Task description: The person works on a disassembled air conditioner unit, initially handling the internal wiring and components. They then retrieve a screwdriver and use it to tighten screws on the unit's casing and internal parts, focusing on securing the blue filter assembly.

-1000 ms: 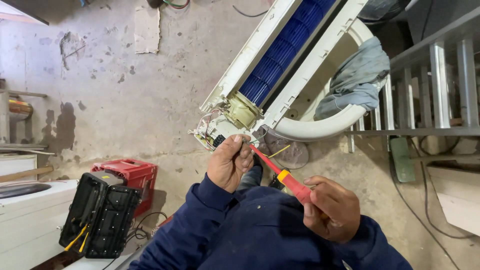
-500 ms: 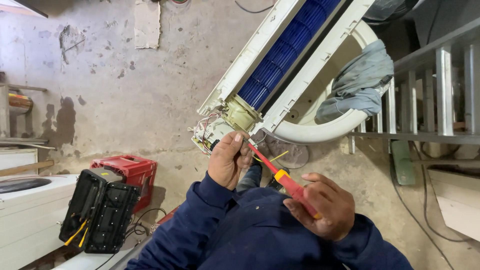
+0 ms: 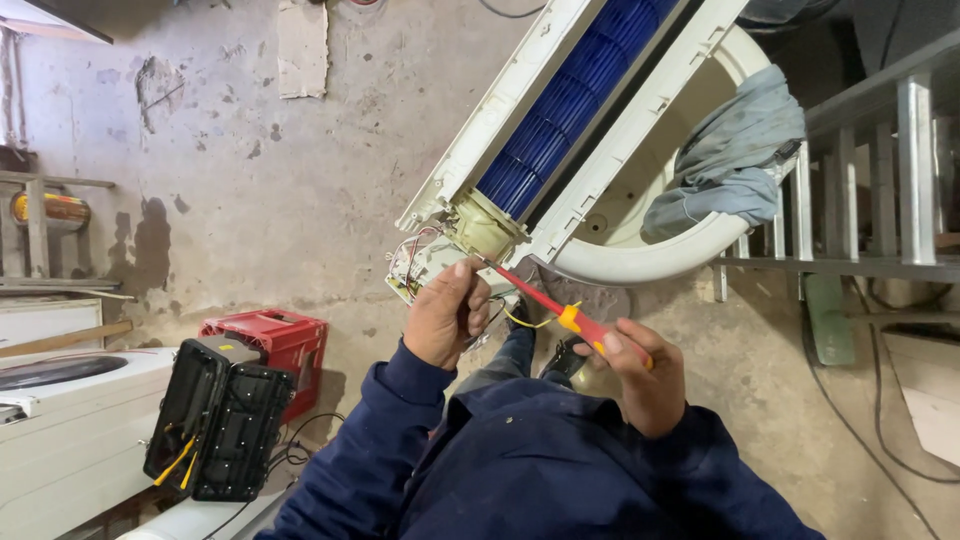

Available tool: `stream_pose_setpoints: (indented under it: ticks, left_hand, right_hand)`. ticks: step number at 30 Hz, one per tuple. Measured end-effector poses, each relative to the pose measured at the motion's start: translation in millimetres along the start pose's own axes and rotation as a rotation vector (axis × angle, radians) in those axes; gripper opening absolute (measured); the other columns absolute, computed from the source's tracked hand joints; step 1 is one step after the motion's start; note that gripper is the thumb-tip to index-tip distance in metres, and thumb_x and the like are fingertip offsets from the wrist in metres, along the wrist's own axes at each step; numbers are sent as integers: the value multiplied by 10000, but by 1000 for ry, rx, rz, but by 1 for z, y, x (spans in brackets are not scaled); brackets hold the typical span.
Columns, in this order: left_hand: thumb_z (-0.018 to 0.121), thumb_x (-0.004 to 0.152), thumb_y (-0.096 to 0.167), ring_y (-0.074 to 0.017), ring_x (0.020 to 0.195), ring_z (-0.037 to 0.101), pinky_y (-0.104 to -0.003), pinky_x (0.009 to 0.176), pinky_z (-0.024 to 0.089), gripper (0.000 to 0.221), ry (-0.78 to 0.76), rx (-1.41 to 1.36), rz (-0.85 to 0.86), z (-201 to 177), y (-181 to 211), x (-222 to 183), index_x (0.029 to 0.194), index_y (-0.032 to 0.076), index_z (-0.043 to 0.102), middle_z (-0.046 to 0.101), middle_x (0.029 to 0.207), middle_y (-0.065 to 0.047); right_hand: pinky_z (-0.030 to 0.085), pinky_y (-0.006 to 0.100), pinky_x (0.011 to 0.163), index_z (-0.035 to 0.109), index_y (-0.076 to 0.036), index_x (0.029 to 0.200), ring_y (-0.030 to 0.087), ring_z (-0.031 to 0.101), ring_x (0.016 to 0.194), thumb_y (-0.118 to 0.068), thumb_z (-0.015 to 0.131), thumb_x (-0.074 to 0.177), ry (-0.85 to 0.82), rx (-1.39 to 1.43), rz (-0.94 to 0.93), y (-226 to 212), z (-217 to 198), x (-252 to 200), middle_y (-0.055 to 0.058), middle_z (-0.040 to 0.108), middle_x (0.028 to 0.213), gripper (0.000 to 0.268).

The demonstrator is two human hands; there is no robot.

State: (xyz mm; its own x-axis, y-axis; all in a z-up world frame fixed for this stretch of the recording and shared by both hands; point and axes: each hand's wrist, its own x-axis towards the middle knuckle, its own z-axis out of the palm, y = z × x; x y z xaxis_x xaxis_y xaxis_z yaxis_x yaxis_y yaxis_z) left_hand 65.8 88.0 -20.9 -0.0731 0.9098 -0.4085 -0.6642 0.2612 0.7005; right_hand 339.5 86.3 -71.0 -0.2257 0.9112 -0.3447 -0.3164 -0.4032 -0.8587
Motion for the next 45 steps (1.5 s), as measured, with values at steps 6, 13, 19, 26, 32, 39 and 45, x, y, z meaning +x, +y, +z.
stream_pose_setpoints:
  ticks: [6, 13, 19, 26, 32, 39, 45]
  left_hand:
    - [651, 1002, 333, -184, 664, 606, -330, 625, 484, 381, 396, 1214, 384, -49, 62, 47, 1267, 67, 712, 648, 755, -71]
    - [715, 900, 497, -340, 861, 729, -454, 786, 572, 513, 193, 1696, 261, -140, 70, 151, 1191, 76, 748, 738, 921, -219]
    - [640, 950, 503, -377, 836, 715, -471, 787, 555, 419, 180, 1696, 170, -107, 68, 144, 1111, 149, 796, 736, 860, -204]
    - [644, 943, 501, -376, 789, 706, -474, 746, 549, 419, 168, 1678, 206, -109, 68, 144, 1091, 139, 794, 718, 818, -200]
    - [654, 930, 491, -370, 773, 703, -466, 729, 550, 399, 180, 1648, 253, -107, 67, 142, 1054, 143, 805, 717, 795, -183]
    - [644, 954, 481, -384, 766, 690, -477, 720, 542, 394, 136, 1689, 264, -102, 70, 139, 1035, 129, 800, 707, 790, -185]
    - [640, 948, 471, -389, 792, 690, -488, 731, 540, 383, 145, 1679, 324, -104, 67, 137, 1026, 134, 805, 714, 821, -188]
  right_hand:
    - [525, 242, 734, 647, 90, 1154, 88, 649, 805, -138, 673, 960, 63, -351, -43, -6, 16, 35, 70, 755, 920, 300]
    - [471, 274, 588, 702, 9, 958, 64, 513, 633, -184, 746, 939, -9, -653, -347, -16, 62, 67, 62, 629, 683, 199]
    - [469, 299, 568, 703, -8, 894, 119, 507, 550, -207, 772, 913, 23, -801, -329, -30, 84, 80, 99, 603, 644, 211]
    - [462, 308, 576, 721, -6, 924, 128, 493, 591, -212, 752, 928, -38, -780, -283, -31, 87, 89, 108, 611, 646, 209]
    - [463, 311, 556, 721, -15, 917, 144, 518, 542, -248, 736, 920, -61, -825, -266, -42, 95, 93, 114, 631, 643, 233]
    - [453, 435, 559, 596, -21, 837, 336, 609, 646, -327, 802, 926, -82, -1186, -681, -61, 113, 100, 140, 594, 708, 380]
    - [474, 439, 576, 619, 10, 931, 334, 628, 667, -456, 786, 943, -31, -1270, -766, -63, 121, 104, 137, 612, 727, 495]
